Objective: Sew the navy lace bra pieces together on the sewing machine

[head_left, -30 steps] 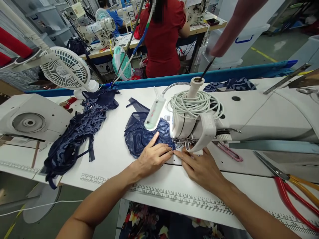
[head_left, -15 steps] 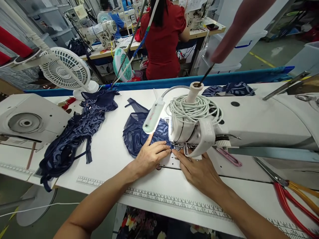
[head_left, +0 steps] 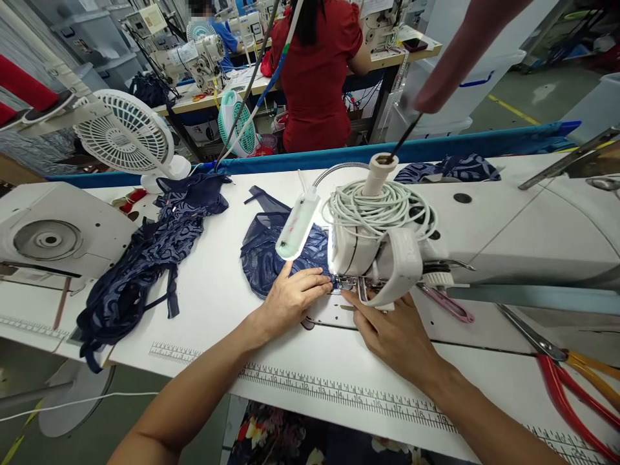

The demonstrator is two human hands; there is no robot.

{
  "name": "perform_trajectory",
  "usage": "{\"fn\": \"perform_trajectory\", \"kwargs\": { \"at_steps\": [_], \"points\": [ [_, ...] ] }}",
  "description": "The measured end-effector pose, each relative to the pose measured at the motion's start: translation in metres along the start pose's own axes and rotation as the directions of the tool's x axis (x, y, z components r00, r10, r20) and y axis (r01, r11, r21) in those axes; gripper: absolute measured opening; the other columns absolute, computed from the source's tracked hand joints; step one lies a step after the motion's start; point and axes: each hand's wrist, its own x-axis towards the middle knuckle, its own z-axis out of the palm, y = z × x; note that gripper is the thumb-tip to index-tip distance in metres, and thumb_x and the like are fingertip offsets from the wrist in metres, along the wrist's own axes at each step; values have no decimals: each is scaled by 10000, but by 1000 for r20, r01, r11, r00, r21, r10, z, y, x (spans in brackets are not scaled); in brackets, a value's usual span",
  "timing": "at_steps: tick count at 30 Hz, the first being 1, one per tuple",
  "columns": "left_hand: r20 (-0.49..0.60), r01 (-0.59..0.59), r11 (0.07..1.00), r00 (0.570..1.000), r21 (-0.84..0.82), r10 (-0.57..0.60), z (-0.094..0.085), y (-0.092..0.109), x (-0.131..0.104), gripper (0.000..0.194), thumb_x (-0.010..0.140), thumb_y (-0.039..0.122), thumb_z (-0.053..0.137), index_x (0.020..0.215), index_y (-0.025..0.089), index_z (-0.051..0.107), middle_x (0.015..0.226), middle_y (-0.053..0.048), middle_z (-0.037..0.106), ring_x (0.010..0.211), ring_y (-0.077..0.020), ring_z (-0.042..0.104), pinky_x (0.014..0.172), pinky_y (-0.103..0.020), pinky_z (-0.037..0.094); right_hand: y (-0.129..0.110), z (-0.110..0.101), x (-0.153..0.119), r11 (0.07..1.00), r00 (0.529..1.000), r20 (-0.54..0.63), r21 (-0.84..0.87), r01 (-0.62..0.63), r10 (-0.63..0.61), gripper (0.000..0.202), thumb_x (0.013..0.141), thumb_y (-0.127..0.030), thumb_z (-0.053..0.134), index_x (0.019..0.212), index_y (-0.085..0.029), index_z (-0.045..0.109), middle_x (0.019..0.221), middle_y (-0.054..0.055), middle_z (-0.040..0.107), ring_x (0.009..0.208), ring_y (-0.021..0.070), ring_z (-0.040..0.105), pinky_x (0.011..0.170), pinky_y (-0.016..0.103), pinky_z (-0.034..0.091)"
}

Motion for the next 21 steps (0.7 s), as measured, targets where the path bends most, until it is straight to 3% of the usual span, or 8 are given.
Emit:
{"fn": "perform_trajectory", "kwargs": {
  "at_steps": [12, 21],
  "points": [
    [2, 9, 1000, 1000, -16, -9, -3, -4, 1, 416, 838, -24, 459, 1133, 199, 650, 1108, -52, 711, 1179, -218, 592, 1169, -595, 170, -2, 0, -4, 1000, 999, -40, -17, 17, -18, 248, 884, -78, 514, 1002, -173, 710, 769, 49, 668, 660, 153, 557, 673, 332, 361],
    [48, 109, 992, 993, -56, -106, -6, -9, 6, 371, 954, 70, 405, 1207, 214, 634, 1162, -58, 692, 1215, -223, 564, 1149, -569, 247, -3, -2, -1, 1000, 999, -42, 8, 3, -2, 249, 890, -93, 507, 940, -183, 734, 648, 24, 620, 721, 171, 556, 792, 357, 395]
  ]
}}
